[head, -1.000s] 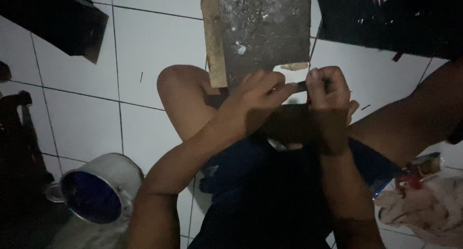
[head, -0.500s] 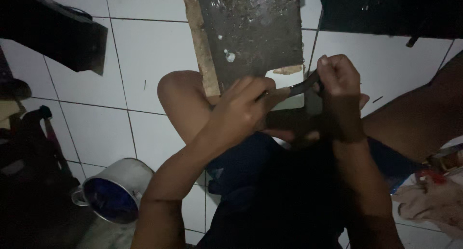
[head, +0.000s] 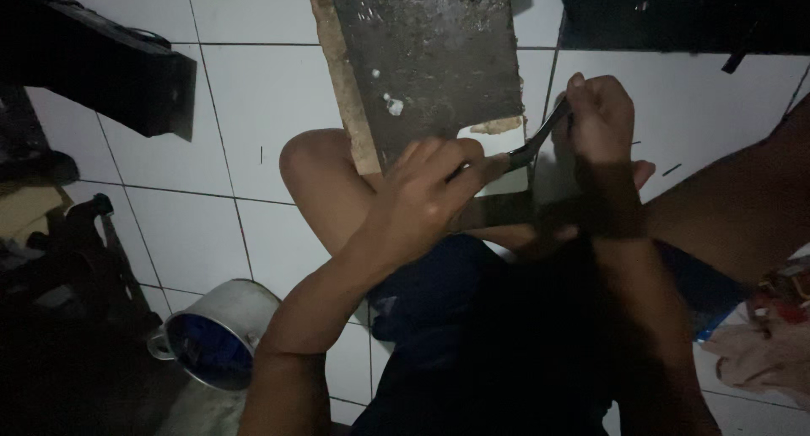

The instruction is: The person sits on the floor and repeatedly applies strips of black tape to a rectangular wooden block. They use a small metal tool to smooth and press the tape onto the surface, working on different sections of the block.

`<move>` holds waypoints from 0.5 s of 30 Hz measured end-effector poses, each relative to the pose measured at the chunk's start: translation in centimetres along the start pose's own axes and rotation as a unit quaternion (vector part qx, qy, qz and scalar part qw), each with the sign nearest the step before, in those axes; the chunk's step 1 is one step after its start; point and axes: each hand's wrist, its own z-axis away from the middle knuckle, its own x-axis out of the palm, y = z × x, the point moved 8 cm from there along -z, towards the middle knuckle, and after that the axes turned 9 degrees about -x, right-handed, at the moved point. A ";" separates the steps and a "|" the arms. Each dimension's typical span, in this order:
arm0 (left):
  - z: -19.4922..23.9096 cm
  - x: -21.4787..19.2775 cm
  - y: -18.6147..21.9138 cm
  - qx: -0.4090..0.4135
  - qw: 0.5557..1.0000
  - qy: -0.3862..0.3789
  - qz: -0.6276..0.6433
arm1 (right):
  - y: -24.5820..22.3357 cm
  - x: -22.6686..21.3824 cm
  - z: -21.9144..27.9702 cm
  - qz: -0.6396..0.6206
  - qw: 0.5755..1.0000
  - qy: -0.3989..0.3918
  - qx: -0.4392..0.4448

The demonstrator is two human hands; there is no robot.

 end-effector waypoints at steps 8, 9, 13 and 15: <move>-0.1 0.6 0.3 -0.018 0.999 -0.022 -0.034 | 1.4 -0.2 -1.1 0.015 0.998 0.037 0.050; -0.2 0.6 0.3 -0.014 0.999 -0.019 -0.034 | 1.4 -0.3 -1.3 0.018 0.997 0.044 0.067; -0.3 0.6 0.9 0.000 0.999 -0.013 -0.033 | 1.0 -0.3 -1.7 0.042 0.997 0.035 0.061; -0.5 0.8 1.1 0.005 0.999 -0.006 -0.052 | 2.3 -0.4 -1.6 0.030 0.992 0.055 0.113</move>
